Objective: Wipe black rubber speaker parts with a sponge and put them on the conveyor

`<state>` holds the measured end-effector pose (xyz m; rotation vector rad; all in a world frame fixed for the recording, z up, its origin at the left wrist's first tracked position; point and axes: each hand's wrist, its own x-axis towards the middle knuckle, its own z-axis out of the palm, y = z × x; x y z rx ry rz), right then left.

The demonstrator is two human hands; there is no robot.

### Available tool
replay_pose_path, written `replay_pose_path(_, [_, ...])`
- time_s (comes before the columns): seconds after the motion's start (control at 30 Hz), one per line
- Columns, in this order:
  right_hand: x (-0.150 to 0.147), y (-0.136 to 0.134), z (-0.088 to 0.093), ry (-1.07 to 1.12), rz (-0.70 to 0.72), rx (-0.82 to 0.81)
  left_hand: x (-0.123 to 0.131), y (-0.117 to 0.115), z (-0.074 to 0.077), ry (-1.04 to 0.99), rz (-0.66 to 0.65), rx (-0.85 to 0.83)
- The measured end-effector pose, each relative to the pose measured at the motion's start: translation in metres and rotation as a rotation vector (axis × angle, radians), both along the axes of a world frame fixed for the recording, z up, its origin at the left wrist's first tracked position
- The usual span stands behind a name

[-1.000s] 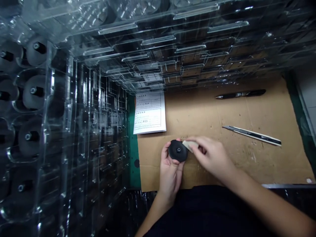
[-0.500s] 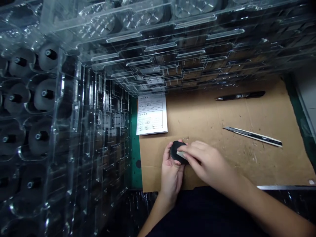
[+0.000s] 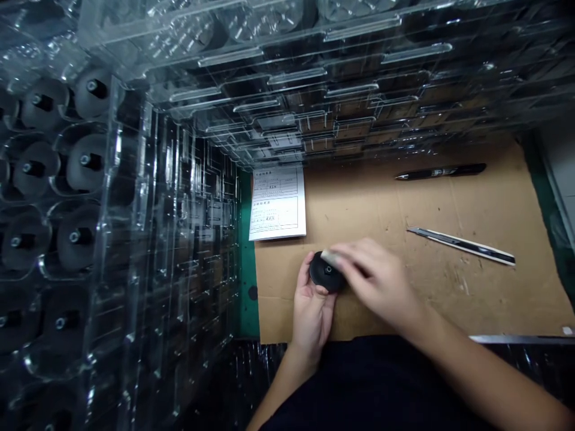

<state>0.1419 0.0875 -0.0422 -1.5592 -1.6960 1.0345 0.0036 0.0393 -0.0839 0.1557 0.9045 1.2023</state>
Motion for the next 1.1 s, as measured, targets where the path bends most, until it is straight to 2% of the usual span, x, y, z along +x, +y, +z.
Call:
replay_pose_path(0.1, [0.000,-0.012,0.003,0.017,0.115,-0.106,-0.001,0.001,0.002,-0.025,-0.024,0.000])
replay_pose_path(0.2, [0.028,-0.043,0.001,0.010,0.148,-0.324,-0.004,0.005,0.005,-0.038,-0.060,-0.024])
replay_pose_path(0.3, [0.061,-0.071,-0.006,0.026,0.006,-0.369,-0.007,0.006,0.012,-0.047,-0.083,-0.062])
replay_pose_path(0.37, [0.069,-0.077,-0.005,0.019,-0.079,-0.365,-0.008,0.005,0.019,-0.060,-0.096,-0.070])
replay_pose_path(0.47, [0.051,-0.066,0.011,0.029,-0.130,-0.270,-0.006,-0.001,0.031,-0.074,-0.139,-0.059])
replay_pose_path(0.53, [0.027,-0.056,0.029,0.083,-0.118,-0.099,-0.005,-0.007,0.040,-0.056,-0.182,-0.047])
replay_pose_path(0.6, [0.004,-0.053,0.045,0.117,-0.067,0.107,-0.006,-0.013,0.049,-0.021,-0.232,-0.045])
replay_pose_path(0.67, [-0.010,-0.056,0.057,0.125,0.042,0.214,-0.008,-0.019,0.058,0.011,-0.274,-0.056])
replay_pose_path(0.77, [-0.011,-0.061,0.067,0.106,0.231,0.173,-0.006,-0.027,0.069,0.060,-0.252,-0.049])
replay_pose_path(0.8, [-0.009,-0.062,0.069,0.083,0.243,0.186,-0.004,-0.029,0.072,0.073,-0.238,-0.037])
replay_pose_path(0.9, [-0.003,-0.070,0.075,0.022,0.126,0.394,0.001,-0.034,0.082,0.077,-0.249,0.008])
replay_pose_path(0.97, [-0.001,-0.080,0.078,0.052,0.134,0.477,0.002,-0.037,0.087,0.052,-0.273,0.034])
replay_pose_path(1.03, [0.001,-0.087,0.083,0.101,0.230,0.441,0.002,-0.039,0.092,0.046,-0.268,0.046])
replay_pose_path(1.1, [0.003,-0.089,0.087,0.104,0.245,0.412,0.005,-0.041,0.095,0.058,-0.254,0.055])
